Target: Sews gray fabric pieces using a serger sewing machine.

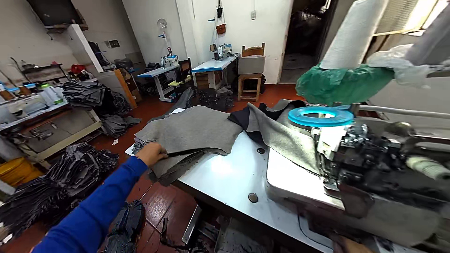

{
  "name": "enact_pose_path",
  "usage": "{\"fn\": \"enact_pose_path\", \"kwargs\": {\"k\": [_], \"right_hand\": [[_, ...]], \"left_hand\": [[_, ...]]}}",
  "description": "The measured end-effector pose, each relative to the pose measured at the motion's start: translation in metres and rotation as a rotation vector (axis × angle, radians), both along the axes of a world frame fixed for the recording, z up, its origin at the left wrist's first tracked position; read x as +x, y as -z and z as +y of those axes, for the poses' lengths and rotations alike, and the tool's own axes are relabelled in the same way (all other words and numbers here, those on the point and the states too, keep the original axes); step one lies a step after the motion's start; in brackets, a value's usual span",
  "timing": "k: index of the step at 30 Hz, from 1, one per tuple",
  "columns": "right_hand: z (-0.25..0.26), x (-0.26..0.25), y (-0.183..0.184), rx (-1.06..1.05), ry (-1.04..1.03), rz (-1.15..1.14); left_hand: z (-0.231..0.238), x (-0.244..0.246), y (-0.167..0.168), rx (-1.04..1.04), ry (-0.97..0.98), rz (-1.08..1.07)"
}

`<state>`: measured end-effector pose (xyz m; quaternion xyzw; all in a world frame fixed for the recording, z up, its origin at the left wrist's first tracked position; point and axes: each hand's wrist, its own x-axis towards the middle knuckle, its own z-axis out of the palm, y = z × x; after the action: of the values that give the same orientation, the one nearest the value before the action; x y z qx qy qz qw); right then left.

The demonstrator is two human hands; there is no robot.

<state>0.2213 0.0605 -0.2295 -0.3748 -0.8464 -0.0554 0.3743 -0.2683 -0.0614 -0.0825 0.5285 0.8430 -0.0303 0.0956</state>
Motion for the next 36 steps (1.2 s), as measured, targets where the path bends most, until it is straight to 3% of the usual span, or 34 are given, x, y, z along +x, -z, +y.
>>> {"fn": "enact_pose_path", "kwargs": {"k": [3,5,9,12,14,16,18,20,22,25,27,29,31,36], "right_hand": [[-0.005,0.014,0.004,-0.164,-0.105,0.148],[-0.014,0.018,0.0,-0.247,-0.184,0.241],[-0.05,-0.014,-0.026,-0.691,-0.542,0.469],[-0.06,-0.061,-0.042,-0.99,-0.763,0.778],[-0.061,-0.086,-0.052,-1.062,-0.581,1.021],[-0.055,-0.092,-0.052,-1.07,-0.328,1.113],[-0.05,-0.069,-0.042,-1.156,-0.288,1.025],[-0.044,-0.028,-0.029,-1.207,-0.351,0.797],[-0.028,0.028,-0.036,-1.095,-0.289,0.634],[0.038,0.118,-0.073,-0.757,0.217,0.552],[0.102,0.162,-0.076,-0.559,0.487,0.463],[0.162,0.181,-0.075,-0.576,0.614,0.346],[0.208,0.186,-0.067,-0.723,0.744,0.161],[0.232,0.187,-0.064,-0.743,0.777,-0.036]], "left_hand": [[0.004,-0.009,-0.006,0.054,-0.002,-0.021],[0.008,0.021,-0.018,0.181,0.012,-0.021],[0.022,0.168,-0.038,0.425,0.167,-0.357],[0.065,0.252,-0.001,0.659,0.329,-0.674],[0.099,0.28,0.035,0.837,0.468,-0.685],[0.114,0.283,0.061,0.937,0.744,-0.41],[0.112,0.272,0.076,0.911,0.914,-0.141],[0.097,0.26,0.078,0.914,0.901,-0.03],[0.08,0.253,0.073,0.851,0.834,-0.058],[0.09,0.254,0.063,0.835,0.753,-0.024],[0.115,0.265,0.062,0.902,0.713,0.044],[0.139,0.278,0.063,0.961,0.688,0.078],[0.148,0.283,0.061,0.989,0.703,0.072],[0.147,0.28,0.062,0.964,0.753,0.08]]}}
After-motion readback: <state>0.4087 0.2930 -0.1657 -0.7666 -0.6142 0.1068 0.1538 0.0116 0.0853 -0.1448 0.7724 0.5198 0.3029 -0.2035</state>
